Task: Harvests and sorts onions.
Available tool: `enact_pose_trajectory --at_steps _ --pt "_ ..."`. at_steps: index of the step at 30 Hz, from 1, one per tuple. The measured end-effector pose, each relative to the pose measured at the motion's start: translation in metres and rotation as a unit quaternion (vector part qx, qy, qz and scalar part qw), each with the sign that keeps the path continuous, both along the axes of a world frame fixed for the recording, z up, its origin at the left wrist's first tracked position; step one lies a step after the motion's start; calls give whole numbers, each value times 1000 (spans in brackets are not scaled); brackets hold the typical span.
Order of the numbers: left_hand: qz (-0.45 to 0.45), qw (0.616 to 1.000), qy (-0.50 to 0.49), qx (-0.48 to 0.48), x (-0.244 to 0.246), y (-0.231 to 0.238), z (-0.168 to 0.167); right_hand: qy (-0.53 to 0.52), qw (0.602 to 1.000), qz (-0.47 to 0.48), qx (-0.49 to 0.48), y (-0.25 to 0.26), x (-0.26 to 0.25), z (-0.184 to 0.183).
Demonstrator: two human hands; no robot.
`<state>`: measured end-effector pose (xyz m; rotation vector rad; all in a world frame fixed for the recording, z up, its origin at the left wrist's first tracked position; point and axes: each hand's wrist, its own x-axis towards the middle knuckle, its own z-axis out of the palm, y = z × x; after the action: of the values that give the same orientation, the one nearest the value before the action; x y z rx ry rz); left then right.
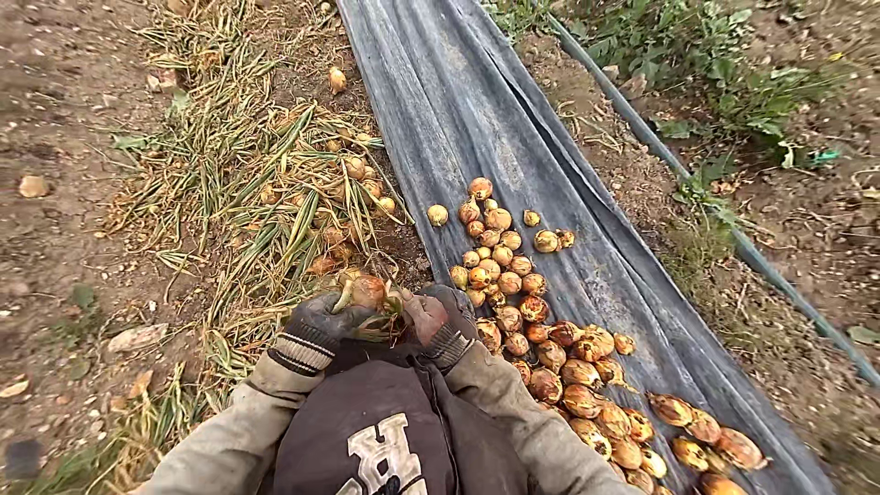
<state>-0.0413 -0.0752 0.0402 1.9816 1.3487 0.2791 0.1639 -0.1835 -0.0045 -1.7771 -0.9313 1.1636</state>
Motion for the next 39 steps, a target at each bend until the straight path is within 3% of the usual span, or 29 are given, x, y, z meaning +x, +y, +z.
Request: enact_pose_trajectory --at_steps 2,3,5,7,9,11,15,18,20,23,25,26,29,32,34,36,37,38,39 --pt "80 996 31 -13 18 14 -1 19 999 -26 -21 -9 10 -9" --pt "78 996 35 -10 26 21 -2 19 998 -20 -55 -12 15 -14" --pt "-6 999 35 -23 45 28 -1 21 987 42 -151 -12 24 -25" --pt "-138 982 98 -80 68 27 9 48 976 52 -207 -12 22 -37" --pt "-262 938 202 -100 96 27 6 87 978 -34 -186 -6 21 -41" --pt "-308 922 228 -60 121 28 -9 179 965 -133 -137 -1 27 -37" --pt "-201 955 214 35 151 98 -21 243 938 -248 -11 -4 75 3" --pt "-109 953 280 49 105 161 -12 155 931 -315 100 -18 137 25" --pt "-60 931 355 56 45 187 -10 87 941 -321 72 -35 168 27" --pt "36 892 447 61 -34 203 -14 2 955 -293 -55 -58 182 5" --pt "63 891 442 80 -43 188 -31 1 953 -269 -137 -68 169 -15" --pt "33 907 408 98 -31 171 -41 9 952 -252 -172 -70 158 -23" --pt "-191 948 241 85 46 106 -99 43 951 -185 -244 -72 122 -38" --pt "-354 903 244 -19 131 50 -154 7 956 -47 -290 -75 100 -53" --pt "-351 886 294 -69 160 34 -146 -34 947 3 -320 -74 90 -58" --pt "-338 835 395 -181 177 44 -117 -58 943 14 -328 -63 90 -55" --pt "-299 860 378 -171 167 44 -140 -68 939 20 -337 -55 94 -53" --pt "-240 904 334 -116 155 40 -187 -84 933 30 -348 -43 99 -54" --pt "-235 895 355 -131 154 49 -217 -102 927 43 -358 -25 106 -57"
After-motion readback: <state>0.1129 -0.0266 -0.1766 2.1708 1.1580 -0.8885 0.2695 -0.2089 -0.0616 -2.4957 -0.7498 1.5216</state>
